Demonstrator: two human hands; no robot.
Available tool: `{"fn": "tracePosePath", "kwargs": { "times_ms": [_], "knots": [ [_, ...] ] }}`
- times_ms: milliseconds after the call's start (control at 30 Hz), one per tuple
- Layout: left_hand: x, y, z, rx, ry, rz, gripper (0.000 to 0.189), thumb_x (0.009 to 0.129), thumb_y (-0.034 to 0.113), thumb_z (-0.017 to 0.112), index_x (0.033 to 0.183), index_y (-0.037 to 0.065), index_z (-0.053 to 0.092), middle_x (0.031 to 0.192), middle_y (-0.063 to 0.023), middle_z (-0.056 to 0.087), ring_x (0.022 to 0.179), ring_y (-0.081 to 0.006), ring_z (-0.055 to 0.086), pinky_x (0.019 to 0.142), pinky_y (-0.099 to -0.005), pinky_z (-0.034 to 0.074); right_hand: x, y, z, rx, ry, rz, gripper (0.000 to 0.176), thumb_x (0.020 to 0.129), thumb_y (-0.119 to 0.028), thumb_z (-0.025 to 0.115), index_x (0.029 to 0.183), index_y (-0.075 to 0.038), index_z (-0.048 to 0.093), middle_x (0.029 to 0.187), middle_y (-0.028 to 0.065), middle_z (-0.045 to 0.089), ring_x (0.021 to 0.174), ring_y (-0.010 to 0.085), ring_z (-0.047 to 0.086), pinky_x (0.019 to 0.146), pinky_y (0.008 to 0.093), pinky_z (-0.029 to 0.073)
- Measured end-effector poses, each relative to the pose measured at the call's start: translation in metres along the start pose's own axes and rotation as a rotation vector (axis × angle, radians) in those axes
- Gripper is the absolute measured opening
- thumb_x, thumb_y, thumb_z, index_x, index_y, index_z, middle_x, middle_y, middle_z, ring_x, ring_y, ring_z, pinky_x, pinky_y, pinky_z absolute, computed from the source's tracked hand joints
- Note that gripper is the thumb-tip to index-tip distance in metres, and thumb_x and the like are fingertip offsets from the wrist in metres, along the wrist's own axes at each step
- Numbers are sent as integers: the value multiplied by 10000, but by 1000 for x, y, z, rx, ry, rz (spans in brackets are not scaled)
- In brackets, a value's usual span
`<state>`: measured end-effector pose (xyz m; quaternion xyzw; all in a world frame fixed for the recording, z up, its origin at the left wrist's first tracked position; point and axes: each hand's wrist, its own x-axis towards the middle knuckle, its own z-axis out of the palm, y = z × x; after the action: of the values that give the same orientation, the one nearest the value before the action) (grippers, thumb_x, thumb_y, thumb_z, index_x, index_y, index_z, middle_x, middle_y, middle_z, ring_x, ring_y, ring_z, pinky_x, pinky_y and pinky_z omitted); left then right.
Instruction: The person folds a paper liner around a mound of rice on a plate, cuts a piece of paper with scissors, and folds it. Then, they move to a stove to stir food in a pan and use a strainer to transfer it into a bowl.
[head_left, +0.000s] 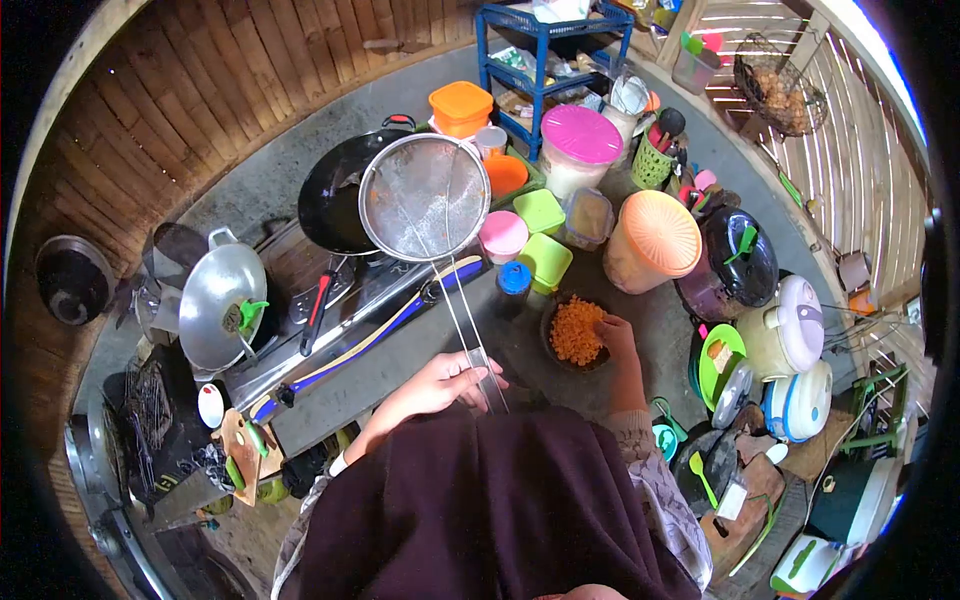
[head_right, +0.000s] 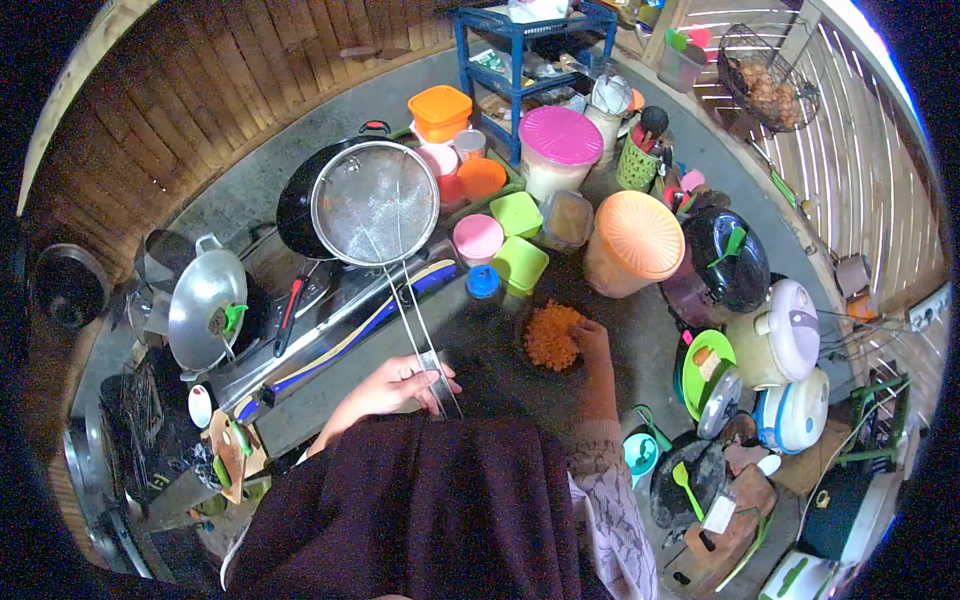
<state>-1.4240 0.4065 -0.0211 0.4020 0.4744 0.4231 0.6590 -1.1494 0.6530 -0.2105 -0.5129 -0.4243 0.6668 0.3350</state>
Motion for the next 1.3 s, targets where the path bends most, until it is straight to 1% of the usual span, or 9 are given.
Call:
{"fn": "tracePosePath", "kwargs": {
  "times_ms": [200,267,367,933,967,1067,1133,1267,1300],
  "knots": [
    [-12,1,-6,18,79,15,271,919,221,413,1077,24,508,971,-111,624,651,-154,618,572,-245,475,42,33,-18,-586,98,41,343,707,-13,636,1041,36,578,750,63,594,607,136,556,543,271,447],
    [-14,-1,-8,19,85,24,271,919,221,412,1079,24,506,971,-109,624,652,-154,619,576,-244,476,50,47,-27,-975,88,-196,354,702,-37,635,1050,4,585,789,87,624,683,190,594,600,305,466],
    [-13,-1,-10,19,72,43,269,920,218,407,1082,25,500,972,-106,623,655,-154,619,580,-244,479,14,12,-11,-1077,120,-219,322,708,-79,631,1026,-29,610,823,116,642,775,234,606,673,333,471],
    [75,-11,23,19,-437,-107,273,909,226,441,1075,17,496,993,-100,610,663,-114,595,590,-226,470,-60,-10,-1,-640,409,-55,248,810,-197,571,918,17,636,811,133,647,789,166,613,699,288,469],
    [79,-11,26,31,-458,-129,284,908,236,441,1076,15,498,997,-101,608,666,-112,592,602,-222,467,-45,20,-16,-452,350,-246,261,849,-190,518,972,17,618,870,111,643,834,136,598,732,257,458],
    [93,-14,35,67,-550,-177,310,912,271,433,1083,18,487,998,-82,609,690,-104,590,648,-233,472,-70,18,-21,20,135,-267,288,874,-151,487,1048,67,557,955,114,624,865,185,587,758,280,444],
    [106,-29,38,45,-617,-187,313,909,277,437,1085,22,488,998,-79,610,696,-101,584,655,-232,466,-95,3,-21,-88,169,-312,360,899,-232,447,1049,77,554,989,107,612,903,191,573,780,275,431],
    [121,-34,55,23,-703,-283,322,907,287,440,1092,28,489,1007,-74,607,714,-93,565,669,-225,446,-137,-12,-17,-153,204,-33,594,915,-456,278,1089,46,542,999,125,610,922,195,570,811,290,418],
    [125,-38,59,30,-719,-287,322,907,287,440,1092,28,489,1007,-74,607,714,-93,565,669,-225,446,-141,-8,-13,-66,67,-44,605,913,-469,272,1129,42,513,1053,134,583,975,212,543,860,304,391]
  ]
}}
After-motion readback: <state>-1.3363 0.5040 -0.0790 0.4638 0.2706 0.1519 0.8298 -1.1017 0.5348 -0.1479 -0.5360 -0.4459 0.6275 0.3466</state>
